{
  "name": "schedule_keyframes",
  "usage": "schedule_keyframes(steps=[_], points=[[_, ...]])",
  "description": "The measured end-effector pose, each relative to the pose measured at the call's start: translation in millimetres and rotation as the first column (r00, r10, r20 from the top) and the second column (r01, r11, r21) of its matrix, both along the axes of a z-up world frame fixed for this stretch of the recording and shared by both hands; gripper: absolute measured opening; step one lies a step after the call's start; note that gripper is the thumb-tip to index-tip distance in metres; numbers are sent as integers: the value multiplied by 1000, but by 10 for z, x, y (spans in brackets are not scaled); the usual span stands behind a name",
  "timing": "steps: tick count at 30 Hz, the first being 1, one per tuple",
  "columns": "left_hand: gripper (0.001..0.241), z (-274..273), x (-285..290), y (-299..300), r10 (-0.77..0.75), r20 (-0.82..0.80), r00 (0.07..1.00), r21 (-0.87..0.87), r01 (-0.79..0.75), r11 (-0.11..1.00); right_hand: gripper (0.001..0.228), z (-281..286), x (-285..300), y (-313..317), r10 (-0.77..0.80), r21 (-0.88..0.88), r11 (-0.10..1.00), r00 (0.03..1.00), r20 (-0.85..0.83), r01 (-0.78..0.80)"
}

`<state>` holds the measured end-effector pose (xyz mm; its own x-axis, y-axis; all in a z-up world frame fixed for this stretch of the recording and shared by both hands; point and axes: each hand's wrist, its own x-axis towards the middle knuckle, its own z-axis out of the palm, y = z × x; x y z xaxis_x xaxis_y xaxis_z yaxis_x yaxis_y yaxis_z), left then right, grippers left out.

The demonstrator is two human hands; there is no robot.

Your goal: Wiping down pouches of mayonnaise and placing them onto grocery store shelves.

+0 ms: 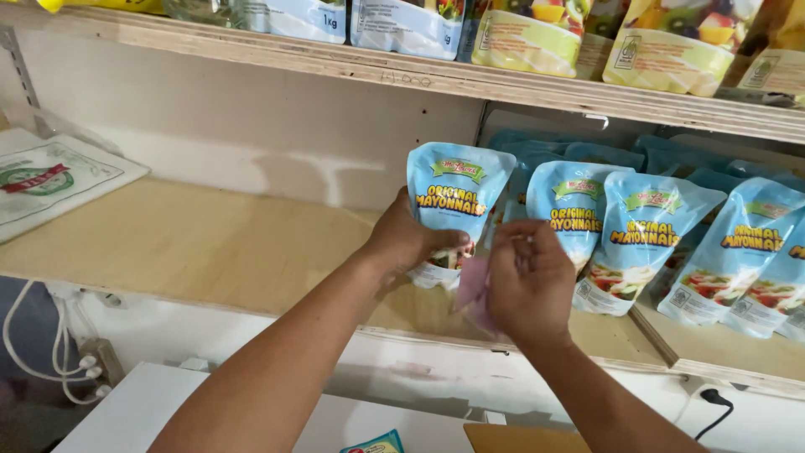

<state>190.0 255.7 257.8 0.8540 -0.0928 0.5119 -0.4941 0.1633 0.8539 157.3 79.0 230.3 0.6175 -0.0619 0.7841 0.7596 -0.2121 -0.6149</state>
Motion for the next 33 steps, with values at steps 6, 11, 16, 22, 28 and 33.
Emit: schedule_keyframes(steps=[6, 11, 16, 22, 28, 33], points=[[65, -175, 655, -54, 488, 80, 869, 53, -493, 869, 21, -159, -22, -35, -122, -505, 863, 970, -208, 0], [64, -72, 934, -114, 534, 7, 845, 27, -534, 845, 25, -170, 7, -32, -144, -500, 866, 944, -297, -25], [66, -50, 1367, -156, 551, 167, 818, 63, -567, 822, 27, -129, -5, -24, -165, -469, 883, 918, -362, -26], [62, -99, 1782, -174, 440, 243, 864, -28, -447, 894, 26, -140, 19, -27, -86, -378, 920, 886, -456, -105], [72, -36, 1982, -378, 355, 249, 901, 9, -369, 929, 26, -108, 19, -14, -86, -366, 924, 872, -481, -111], [75, -252, 2354, -418, 396, 287, 872, 222, -463, 858, 27, -120, 6, -54, -80, -366, 923, 870, -486, -120]])
